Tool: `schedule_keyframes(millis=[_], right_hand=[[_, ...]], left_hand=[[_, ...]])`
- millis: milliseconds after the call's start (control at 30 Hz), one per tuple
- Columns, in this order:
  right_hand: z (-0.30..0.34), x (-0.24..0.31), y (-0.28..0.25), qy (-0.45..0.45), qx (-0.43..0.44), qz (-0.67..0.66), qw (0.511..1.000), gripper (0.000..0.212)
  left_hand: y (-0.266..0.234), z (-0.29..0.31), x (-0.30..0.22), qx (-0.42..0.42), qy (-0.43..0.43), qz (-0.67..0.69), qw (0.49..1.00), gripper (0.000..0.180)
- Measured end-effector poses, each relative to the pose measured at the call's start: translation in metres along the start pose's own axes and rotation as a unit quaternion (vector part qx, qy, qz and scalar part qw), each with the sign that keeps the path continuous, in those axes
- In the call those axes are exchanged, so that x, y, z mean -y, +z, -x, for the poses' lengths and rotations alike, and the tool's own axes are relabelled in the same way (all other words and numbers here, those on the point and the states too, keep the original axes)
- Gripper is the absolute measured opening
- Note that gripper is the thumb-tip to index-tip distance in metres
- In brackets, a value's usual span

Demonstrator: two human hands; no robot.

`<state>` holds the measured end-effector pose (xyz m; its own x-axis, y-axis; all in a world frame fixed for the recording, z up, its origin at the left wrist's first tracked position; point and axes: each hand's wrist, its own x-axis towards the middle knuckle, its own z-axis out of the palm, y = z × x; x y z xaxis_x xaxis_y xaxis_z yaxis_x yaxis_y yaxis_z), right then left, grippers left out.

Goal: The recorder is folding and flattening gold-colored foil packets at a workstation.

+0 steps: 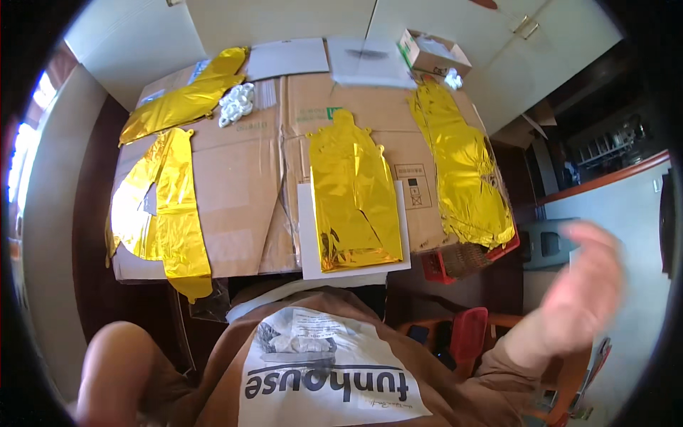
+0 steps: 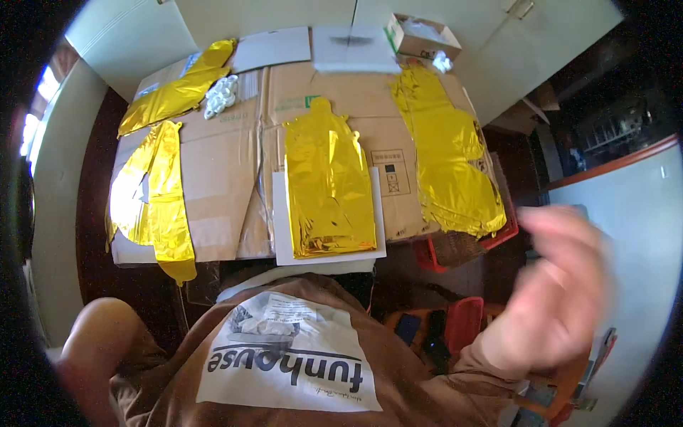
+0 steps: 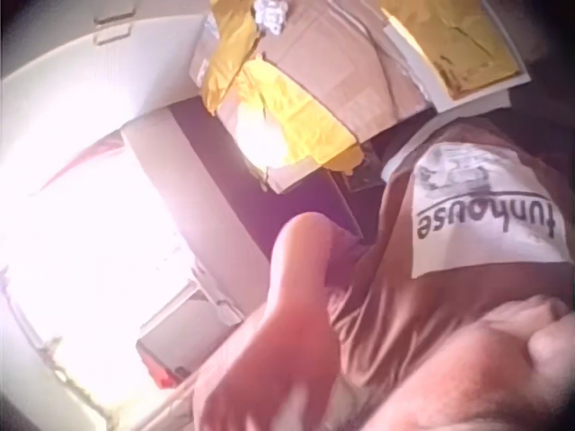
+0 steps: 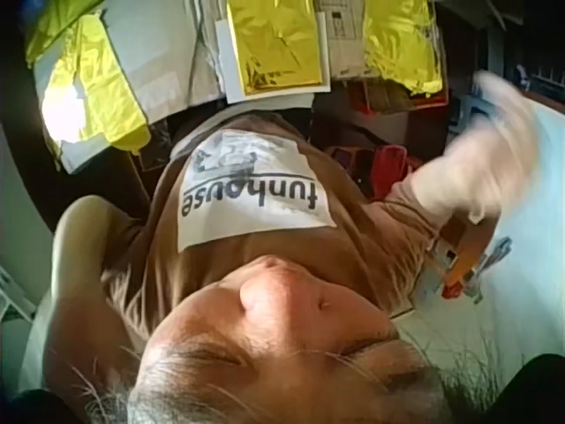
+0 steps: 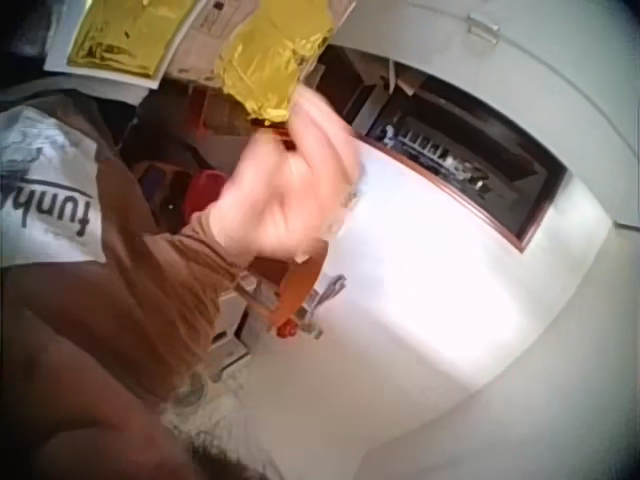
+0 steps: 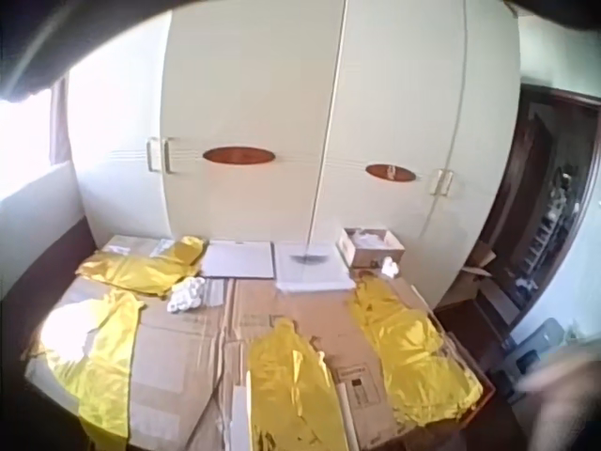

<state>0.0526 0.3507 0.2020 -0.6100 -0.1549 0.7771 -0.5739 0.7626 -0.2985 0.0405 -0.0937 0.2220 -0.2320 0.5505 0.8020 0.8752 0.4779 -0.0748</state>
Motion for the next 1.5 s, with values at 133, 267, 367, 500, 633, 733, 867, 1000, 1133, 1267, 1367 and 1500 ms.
schedule_keyframes(millis=[133,267,367,500,633,733,867,1000,1133,1267,1367,1500], right_hand=[[0.087,-0.061,0.067,0.391,0.193,-0.138,0.889,0.008],[0.185,-0.096,0.095,0.524,0.247,-0.164,0.799,0.017],[0.206,-0.087,0.122,0.643,0.201,-0.306,0.673,0.03],[0.215,-0.084,0.153,0.679,0.108,-0.49,0.536,0.027],[0.221,-0.075,0.159,0.684,0.093,-0.506,0.517,0.017],[0.22,-0.07,0.151,0.675,0.104,-0.511,0.522,0.018],[0.232,-0.073,0.137,0.65,0.173,-0.512,0.534,0.019],[0.242,-0.065,0.129,0.646,0.208,-0.509,0.53,0.021],[0.233,-0.059,0.123,0.63,0.267,-0.514,0.517,0.025],[0.227,-0.075,0.129,0.599,0.216,-0.538,0.552,0.018],[0.218,-0.085,0.141,0.604,0.178,-0.548,0.55,0.016],[0.201,-0.066,0.147,0.635,0.146,-0.491,0.579,0.011]], left_hand=[[0.073,0.064,-0.031,-0.022,-0.307,0.169,0.936,0.02],[0.164,0.12,-0.072,0.165,-0.617,0.386,0.666,0.032],[0.2,0.152,-0.075,0.204,-0.666,0.424,0.578,0.038],[0.228,0.162,-0.077,0.206,-0.696,0.485,0.488,0.035],[0.232,0.168,-0.082,0.136,-0.691,0.536,0.466,0.033],[0.226,0.169,-0.082,0.231,-0.672,0.516,0.478,0.04],[0.224,0.167,-0.078,0.235,-0.718,0.534,0.379,0.042],[0.237,0.163,-0.082,0.11,-0.747,0.585,0.295,0.041],[0.255,0.165,-0.097,0.017,-0.763,0.587,0.271,0.027],[0.259,0.164,-0.103,0.039,-0.741,0.593,0.311,0.026],[0.259,0.163,-0.105,0.068,-0.72,0.594,0.351,0.027],[0.257,0.161,-0.101,0.137,-0.707,0.573,0.39,0.026]])
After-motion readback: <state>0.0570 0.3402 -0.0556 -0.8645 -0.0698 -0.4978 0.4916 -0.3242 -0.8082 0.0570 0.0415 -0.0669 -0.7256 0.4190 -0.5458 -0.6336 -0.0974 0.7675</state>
